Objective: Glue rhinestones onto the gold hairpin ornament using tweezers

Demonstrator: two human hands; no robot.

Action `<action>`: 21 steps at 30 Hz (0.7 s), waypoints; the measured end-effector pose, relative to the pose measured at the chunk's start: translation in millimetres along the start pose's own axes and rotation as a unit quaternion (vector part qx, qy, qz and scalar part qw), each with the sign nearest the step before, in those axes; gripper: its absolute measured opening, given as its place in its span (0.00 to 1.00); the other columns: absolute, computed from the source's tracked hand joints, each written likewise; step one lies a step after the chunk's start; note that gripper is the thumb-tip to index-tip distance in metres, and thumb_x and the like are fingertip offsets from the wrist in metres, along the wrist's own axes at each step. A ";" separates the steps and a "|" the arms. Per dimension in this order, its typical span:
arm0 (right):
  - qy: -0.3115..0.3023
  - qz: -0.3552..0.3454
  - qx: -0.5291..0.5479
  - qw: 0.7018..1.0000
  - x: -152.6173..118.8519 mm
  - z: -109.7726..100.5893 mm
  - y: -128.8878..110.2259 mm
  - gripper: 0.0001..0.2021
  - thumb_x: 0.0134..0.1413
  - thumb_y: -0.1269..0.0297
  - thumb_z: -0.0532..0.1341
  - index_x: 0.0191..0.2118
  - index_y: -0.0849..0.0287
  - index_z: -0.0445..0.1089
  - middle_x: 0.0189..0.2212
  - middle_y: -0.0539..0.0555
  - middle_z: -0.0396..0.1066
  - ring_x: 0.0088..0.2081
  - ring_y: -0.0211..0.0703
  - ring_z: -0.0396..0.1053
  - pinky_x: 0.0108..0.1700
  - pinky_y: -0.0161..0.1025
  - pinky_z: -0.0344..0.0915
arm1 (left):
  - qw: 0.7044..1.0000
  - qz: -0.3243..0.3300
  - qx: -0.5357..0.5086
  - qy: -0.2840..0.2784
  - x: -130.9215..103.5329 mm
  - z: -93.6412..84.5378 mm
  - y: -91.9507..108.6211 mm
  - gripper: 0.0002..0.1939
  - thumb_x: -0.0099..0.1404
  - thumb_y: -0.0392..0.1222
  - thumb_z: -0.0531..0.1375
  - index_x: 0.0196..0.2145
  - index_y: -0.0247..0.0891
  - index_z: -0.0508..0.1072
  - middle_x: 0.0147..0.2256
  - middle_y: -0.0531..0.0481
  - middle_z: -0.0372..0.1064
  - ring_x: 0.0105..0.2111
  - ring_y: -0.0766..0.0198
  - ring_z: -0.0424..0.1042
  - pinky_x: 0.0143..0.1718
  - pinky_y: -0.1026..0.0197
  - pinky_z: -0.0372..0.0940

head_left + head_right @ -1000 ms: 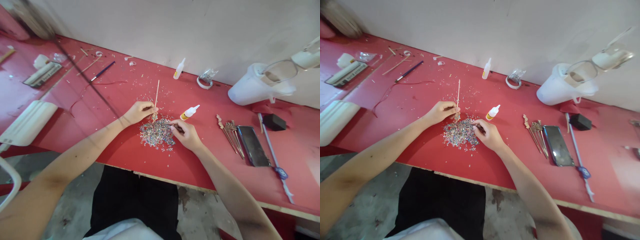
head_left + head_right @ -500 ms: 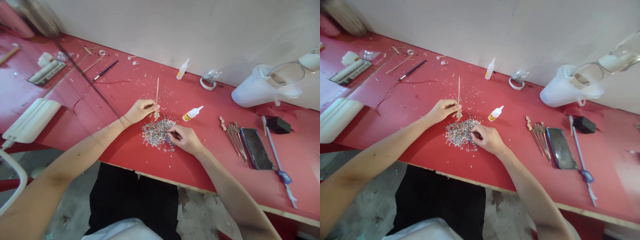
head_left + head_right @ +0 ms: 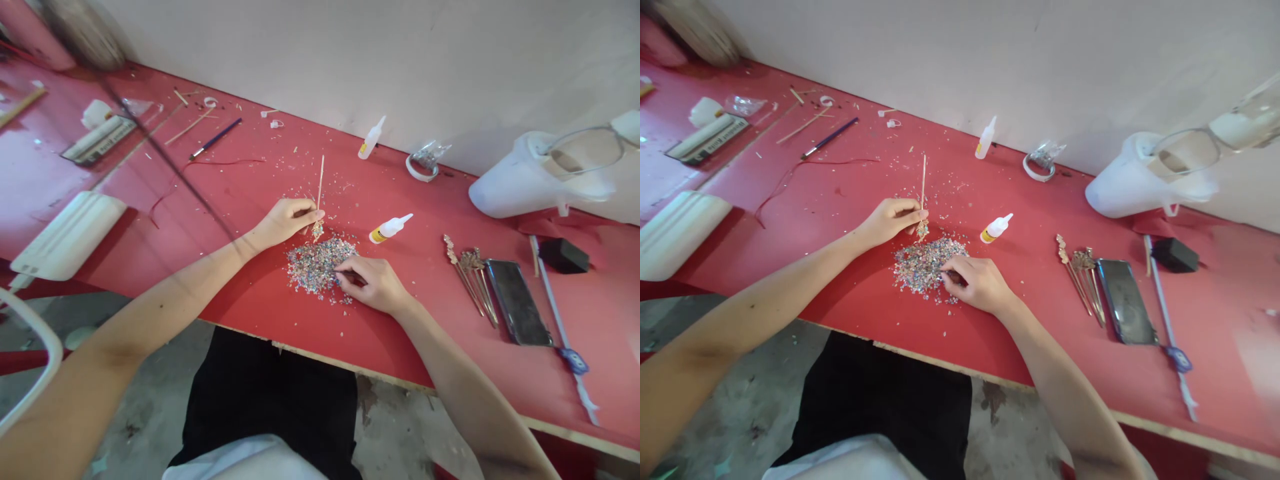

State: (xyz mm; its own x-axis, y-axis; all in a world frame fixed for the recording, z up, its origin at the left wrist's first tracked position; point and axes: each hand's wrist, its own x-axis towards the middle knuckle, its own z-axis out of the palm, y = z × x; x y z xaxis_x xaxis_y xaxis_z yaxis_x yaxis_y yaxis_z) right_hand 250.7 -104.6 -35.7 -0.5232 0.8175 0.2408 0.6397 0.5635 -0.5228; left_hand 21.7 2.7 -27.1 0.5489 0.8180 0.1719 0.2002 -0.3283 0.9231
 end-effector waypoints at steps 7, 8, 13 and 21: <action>0.067 0.103 0.187 0.975 1.0 0.5 -6.0 0.05 0.61 0.61 0.58 0.39 0.54 0.67 0.31 0.52 0.73 0.30 0.38 0.71 0.34 0.37 0.68 | 1.000 0.003 0.002 0.003 0.6 0.4 -0.1 0.16 0.67 0.48 0.57 0.26 0.36 0.69 0.20 0.54 0.63 0.22 0.72 0.62 0.27 0.66 0.57; 0.076 0.123 0.274 0.951 1.0 1.4 -10.5 0.05 0.62 0.59 0.57 0.40 0.53 0.65 0.33 0.52 0.74 0.33 0.40 0.73 0.37 0.39 0.70 | 1.000 0.004 0.002 0.003 0.7 0.5 -0.2 0.15 0.67 0.48 0.57 0.26 0.36 0.69 0.20 0.54 0.63 0.22 0.72 0.62 0.27 0.66 0.58; -0.013 0.117 0.526 0.842 3.5 6.9 -37.1 0.08 0.64 0.55 0.55 0.40 0.52 0.61 0.52 0.56 0.70 0.54 0.44 0.69 0.54 0.49 0.68 | 1.000 0.002 0.016 0.005 0.3 1.4 1.1 0.15 0.66 0.48 0.57 0.25 0.36 0.69 0.20 0.54 0.63 0.21 0.71 0.62 0.26 0.65 0.57; -0.014 0.186 0.602 0.777 12.1 12.8 -33.5 0.08 0.62 0.56 0.58 0.38 0.54 0.63 0.56 0.56 0.67 0.59 0.45 0.64 0.64 0.54 0.57 | 1.000 -0.001 0.020 0.003 0.4 0.8 3.3 0.15 0.66 0.48 0.57 0.25 0.37 0.69 0.20 0.54 0.63 0.22 0.71 0.62 0.26 0.64 0.57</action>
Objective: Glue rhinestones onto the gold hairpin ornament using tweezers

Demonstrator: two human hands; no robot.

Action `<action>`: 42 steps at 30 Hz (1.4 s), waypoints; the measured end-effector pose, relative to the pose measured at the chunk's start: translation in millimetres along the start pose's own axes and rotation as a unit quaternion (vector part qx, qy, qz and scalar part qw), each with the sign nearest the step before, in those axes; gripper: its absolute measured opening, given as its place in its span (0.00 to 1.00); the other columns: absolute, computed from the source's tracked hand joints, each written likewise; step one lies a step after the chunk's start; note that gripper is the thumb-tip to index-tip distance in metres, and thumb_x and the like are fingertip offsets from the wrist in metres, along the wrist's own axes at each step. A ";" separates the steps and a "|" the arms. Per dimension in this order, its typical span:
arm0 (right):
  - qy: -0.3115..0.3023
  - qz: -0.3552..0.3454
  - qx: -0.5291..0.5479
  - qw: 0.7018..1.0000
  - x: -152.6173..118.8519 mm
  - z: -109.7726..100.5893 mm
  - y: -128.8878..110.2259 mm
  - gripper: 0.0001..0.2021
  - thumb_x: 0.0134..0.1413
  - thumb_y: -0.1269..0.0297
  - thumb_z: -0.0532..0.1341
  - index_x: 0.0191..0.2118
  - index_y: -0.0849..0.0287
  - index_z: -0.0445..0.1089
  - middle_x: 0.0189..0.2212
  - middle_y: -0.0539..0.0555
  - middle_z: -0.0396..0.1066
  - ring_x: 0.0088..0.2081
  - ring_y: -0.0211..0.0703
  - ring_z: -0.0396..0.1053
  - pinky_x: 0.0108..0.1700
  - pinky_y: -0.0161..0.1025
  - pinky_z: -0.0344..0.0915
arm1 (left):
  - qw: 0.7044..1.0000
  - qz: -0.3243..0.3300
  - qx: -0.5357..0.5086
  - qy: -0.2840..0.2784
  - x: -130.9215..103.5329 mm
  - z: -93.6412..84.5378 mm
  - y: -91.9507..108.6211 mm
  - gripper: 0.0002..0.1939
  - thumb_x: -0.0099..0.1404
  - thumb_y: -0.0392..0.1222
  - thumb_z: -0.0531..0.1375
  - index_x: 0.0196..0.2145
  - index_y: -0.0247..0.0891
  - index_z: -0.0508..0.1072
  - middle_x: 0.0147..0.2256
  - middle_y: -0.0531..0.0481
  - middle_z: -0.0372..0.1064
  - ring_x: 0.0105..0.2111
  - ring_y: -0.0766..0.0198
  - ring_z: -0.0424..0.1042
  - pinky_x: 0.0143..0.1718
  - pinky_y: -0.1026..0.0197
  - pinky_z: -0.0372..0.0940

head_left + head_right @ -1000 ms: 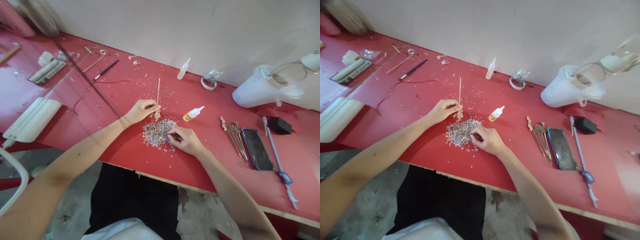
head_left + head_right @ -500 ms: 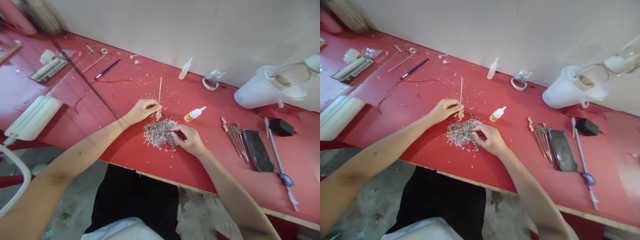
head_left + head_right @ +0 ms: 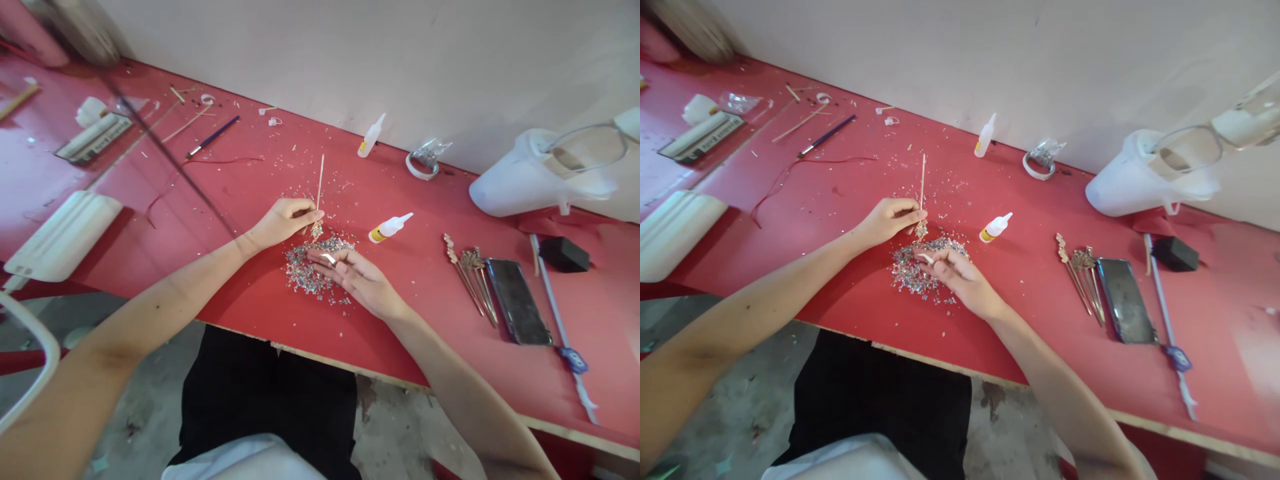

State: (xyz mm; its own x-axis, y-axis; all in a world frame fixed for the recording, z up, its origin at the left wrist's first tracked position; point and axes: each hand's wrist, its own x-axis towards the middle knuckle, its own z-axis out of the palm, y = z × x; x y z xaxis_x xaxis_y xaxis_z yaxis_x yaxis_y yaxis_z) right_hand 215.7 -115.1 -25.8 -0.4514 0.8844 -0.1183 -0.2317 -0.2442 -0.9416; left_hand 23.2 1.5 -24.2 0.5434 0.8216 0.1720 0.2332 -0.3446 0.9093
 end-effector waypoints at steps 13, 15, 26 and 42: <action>0.133 0.002 -0.021 0.991 0.9 -21.4 -12.6 0.09 0.58 0.57 0.61 0.35 0.56 0.65 0.32 0.50 0.70 0.27 0.34 0.68 0.25 0.33 0.66 | 1.000 0.003 -0.011 -0.002 -0.4 -0.1 -2.7 0.16 0.66 0.49 0.57 0.25 0.36 0.68 0.21 0.55 0.62 0.22 0.71 0.61 0.26 0.65 0.56; 0.145 0.002 -0.045 0.988 0.4 -26.3 -15.1 0.10 0.56 0.56 0.62 0.33 0.56 0.64 0.26 0.46 0.64 0.20 0.29 0.59 0.19 0.30 0.54 | 1.000 0.004 -0.016 -0.003 -0.5 0.2 -2.3 0.16 0.66 0.48 0.57 0.25 0.36 0.68 0.20 0.55 0.62 0.22 0.71 0.61 0.26 0.66 0.57; 0.140 0.000 -0.232 0.962 1.5 -37.1 -14.3 0.14 0.52 0.52 0.65 0.32 0.58 0.68 0.20 0.44 0.60 0.20 0.30 0.54 0.21 0.32 0.53 | 1.000 -0.005 0.002 -0.005 0.6 0.3 -0.2 0.15 0.66 0.47 0.57 0.24 0.36 0.68 0.20 0.54 0.62 0.21 0.71 0.61 0.25 0.66 0.56; 0.095 -0.009 -0.314 0.944 1.8 -52.3 -19.3 0.12 0.51 0.55 0.64 0.30 0.59 0.66 0.23 0.46 0.62 0.23 0.31 0.57 0.25 0.32 0.56 | 1.000 -0.004 -0.015 -0.013 -1.9 -0.7 0.9 0.17 0.65 0.49 0.58 0.24 0.36 0.68 0.19 0.54 0.63 0.21 0.71 0.61 0.25 0.66 0.57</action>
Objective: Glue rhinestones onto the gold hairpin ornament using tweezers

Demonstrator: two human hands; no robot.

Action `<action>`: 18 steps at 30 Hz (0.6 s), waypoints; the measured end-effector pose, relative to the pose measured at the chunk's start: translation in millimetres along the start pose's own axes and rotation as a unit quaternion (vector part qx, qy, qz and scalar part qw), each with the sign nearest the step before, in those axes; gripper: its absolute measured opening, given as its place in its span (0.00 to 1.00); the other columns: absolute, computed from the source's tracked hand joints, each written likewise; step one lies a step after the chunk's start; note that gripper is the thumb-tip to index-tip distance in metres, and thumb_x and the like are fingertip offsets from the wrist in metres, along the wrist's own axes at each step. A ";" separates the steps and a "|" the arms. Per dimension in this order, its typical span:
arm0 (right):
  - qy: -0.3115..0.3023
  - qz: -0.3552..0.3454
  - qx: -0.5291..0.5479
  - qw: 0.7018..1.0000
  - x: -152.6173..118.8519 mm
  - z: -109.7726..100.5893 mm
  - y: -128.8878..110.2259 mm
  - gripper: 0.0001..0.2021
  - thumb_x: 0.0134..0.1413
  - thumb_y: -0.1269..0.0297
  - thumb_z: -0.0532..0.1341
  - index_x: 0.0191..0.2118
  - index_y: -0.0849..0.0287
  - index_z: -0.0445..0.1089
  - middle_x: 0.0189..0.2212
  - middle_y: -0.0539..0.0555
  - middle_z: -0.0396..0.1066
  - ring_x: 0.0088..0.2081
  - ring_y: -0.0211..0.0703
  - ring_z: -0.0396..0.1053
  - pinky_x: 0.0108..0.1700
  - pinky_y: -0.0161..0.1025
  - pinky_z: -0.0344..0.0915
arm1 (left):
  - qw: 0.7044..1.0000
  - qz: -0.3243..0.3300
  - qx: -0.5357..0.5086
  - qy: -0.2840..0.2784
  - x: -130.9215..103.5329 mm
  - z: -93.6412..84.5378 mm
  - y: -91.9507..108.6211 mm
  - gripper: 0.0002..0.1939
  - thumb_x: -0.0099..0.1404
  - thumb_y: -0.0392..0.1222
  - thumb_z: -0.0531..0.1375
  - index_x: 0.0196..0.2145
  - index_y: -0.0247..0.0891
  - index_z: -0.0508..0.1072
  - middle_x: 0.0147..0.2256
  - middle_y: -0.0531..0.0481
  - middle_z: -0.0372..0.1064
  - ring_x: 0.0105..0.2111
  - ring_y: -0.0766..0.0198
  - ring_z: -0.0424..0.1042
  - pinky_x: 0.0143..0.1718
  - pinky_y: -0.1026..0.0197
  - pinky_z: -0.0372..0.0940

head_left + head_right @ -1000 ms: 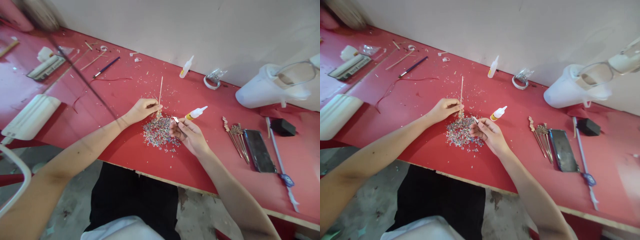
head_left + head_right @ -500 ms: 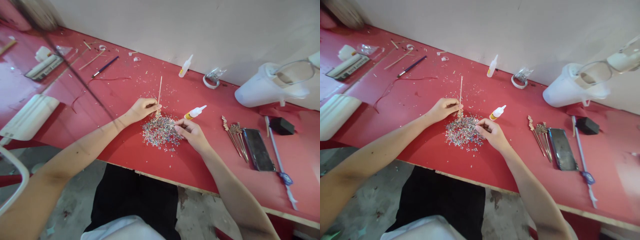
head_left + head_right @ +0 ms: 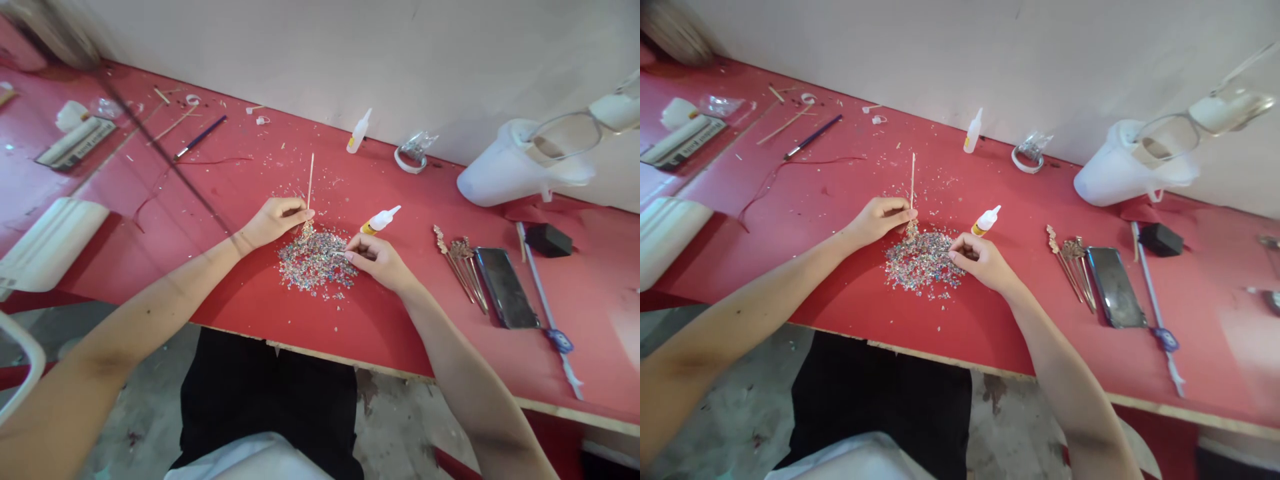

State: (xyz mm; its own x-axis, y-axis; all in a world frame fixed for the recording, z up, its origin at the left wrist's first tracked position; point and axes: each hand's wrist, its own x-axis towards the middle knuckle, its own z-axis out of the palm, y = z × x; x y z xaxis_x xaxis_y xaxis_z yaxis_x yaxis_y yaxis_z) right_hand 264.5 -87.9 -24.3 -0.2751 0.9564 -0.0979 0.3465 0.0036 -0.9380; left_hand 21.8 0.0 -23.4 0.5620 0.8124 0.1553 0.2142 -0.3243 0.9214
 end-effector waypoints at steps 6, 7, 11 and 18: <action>0.055 -0.025 -0.034 0.998 -0.7 7.6 3.2 0.12 0.52 0.55 0.62 0.28 0.58 0.64 0.21 0.46 0.62 0.22 0.32 0.56 0.24 0.32 0.55 | 0.995 0.001 -0.081 -0.056 -3.5 1.4 3.8 0.16 0.65 0.50 0.59 0.25 0.36 0.71 0.20 0.53 0.64 0.20 0.71 0.61 0.23 0.66 0.57; 0.066 -0.028 -0.035 0.997 -1.9 9.0 4.3 0.12 0.52 0.55 0.62 0.29 0.58 0.64 0.21 0.46 0.62 0.22 0.32 0.56 0.24 0.32 0.55 | 0.994 0.000 -0.085 -0.067 -4.0 1.9 4.8 0.16 0.65 0.49 0.59 0.25 0.36 0.71 0.20 0.53 0.64 0.20 0.72 0.61 0.23 0.66 0.56; 0.078 -0.040 -0.042 0.995 -9.0 11.2 8.2 0.11 0.53 0.55 0.62 0.29 0.57 0.65 0.22 0.47 0.63 0.23 0.33 0.58 0.25 0.33 0.57 | 0.990 -0.003 -0.104 -0.091 -6.1 4.2 6.1 0.15 0.65 0.48 0.60 0.25 0.36 0.72 0.20 0.54 0.64 0.18 0.73 0.57 0.20 0.66 0.51; 0.122 -0.038 -0.043 0.991 -12.0 11.0 12.5 0.10 0.55 0.55 0.61 0.32 0.57 0.66 0.22 0.47 0.64 0.23 0.34 0.59 0.26 0.33 0.58 | 0.990 -0.018 -0.118 -0.069 -7.5 6.9 1.4 0.16 0.64 0.50 0.59 0.24 0.36 0.70 0.19 0.56 0.63 0.17 0.73 0.56 0.20 0.66 0.51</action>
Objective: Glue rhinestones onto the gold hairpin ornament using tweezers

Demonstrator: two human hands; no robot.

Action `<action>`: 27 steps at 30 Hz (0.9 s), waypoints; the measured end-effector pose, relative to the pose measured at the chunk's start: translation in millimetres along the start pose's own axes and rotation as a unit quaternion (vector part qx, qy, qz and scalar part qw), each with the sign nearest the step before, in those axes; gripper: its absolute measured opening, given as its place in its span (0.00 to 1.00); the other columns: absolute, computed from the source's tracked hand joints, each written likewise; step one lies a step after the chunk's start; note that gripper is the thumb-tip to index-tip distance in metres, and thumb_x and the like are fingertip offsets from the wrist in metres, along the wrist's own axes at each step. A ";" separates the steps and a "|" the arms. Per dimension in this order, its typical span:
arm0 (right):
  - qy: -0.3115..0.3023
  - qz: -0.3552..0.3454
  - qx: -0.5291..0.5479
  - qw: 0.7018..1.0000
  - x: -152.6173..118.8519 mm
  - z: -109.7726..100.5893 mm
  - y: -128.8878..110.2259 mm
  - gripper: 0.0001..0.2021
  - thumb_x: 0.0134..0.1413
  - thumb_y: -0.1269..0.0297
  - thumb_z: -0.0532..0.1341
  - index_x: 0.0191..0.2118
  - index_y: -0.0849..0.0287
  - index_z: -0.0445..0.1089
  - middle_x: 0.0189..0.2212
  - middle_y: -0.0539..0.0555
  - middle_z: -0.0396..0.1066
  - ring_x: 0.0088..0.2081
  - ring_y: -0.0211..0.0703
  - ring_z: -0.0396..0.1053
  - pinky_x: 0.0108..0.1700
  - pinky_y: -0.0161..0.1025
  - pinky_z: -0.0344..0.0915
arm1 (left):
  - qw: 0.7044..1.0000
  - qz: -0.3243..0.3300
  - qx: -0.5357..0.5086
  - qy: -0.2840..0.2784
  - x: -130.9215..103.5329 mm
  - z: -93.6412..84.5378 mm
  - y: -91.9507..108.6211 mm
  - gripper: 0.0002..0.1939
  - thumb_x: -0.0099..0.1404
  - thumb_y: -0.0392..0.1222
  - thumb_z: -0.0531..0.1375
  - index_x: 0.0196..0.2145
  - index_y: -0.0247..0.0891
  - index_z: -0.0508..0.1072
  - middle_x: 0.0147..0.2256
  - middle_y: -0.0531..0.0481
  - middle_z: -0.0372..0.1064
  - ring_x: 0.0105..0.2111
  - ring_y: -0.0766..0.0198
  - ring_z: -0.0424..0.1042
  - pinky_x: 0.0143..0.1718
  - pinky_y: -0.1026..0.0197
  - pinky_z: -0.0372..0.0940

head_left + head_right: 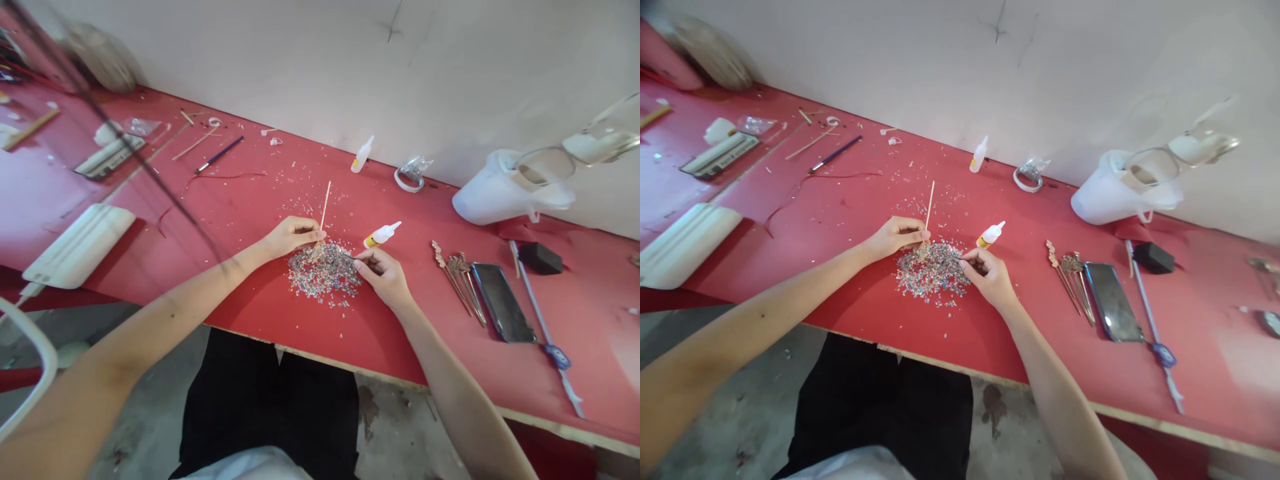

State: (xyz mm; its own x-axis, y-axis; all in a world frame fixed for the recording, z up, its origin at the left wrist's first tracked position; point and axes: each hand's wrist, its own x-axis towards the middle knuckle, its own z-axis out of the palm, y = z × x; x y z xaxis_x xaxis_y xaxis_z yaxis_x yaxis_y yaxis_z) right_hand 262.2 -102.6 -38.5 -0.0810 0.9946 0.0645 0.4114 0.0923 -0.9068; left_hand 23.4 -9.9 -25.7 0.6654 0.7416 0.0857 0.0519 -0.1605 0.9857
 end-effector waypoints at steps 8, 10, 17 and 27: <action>-0.039 -0.010 -0.012 0.999 -0.9 0.9 0.2 0.08 0.56 0.58 0.61 0.32 0.57 0.66 0.22 0.47 0.63 0.22 0.34 0.59 0.25 0.33 0.57 | 1.000 0.006 0.024 -0.001 -2.8 0.4 1.2 0.17 0.64 0.50 0.60 0.24 0.35 0.72 0.21 0.52 0.66 0.20 0.72 0.61 0.23 0.66 0.55; -0.038 -0.009 -0.019 0.999 -1.4 0.8 0.1 0.09 0.56 0.58 0.61 0.32 0.57 0.67 0.22 0.47 0.63 0.22 0.33 0.58 0.24 0.33 0.56 | 1.000 0.006 0.014 0.007 -3.0 0.5 0.8 0.17 0.64 0.50 0.60 0.25 0.34 0.72 0.21 0.53 0.66 0.21 0.72 0.61 0.23 0.66 0.55; -0.042 -0.003 -0.025 0.999 -3.3 -0.9 -2.3 0.08 0.55 0.59 0.61 0.32 0.57 0.67 0.22 0.47 0.64 0.21 0.32 0.58 0.23 0.32 0.56 | 1.000 0.016 0.020 0.011 -2.7 0.5 -1.0 0.18 0.64 0.50 0.60 0.23 0.35 0.71 0.19 0.55 0.62 0.19 0.73 0.58 0.21 0.66 0.52; -0.073 -0.031 -0.056 0.995 -10.9 -0.8 -4.4 0.06 0.56 0.62 0.60 0.32 0.58 0.68 0.22 0.48 0.67 0.22 0.33 0.62 0.25 0.31 0.59 | 0.997 0.027 0.062 0.022 -3.0 1.6 3.6 0.19 0.66 0.48 0.59 0.21 0.35 0.67 0.18 0.56 0.58 0.18 0.74 0.55 0.21 0.66 0.50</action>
State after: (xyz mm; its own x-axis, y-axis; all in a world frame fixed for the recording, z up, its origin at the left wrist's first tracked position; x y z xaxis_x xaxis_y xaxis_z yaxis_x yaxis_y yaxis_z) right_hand 262.0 -113.8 -34.9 -0.2369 0.9702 0.0508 0.4996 0.1665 -0.8501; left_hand 22.8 -13.8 -22.6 0.6360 0.7575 0.1470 0.1102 -0.2777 0.9543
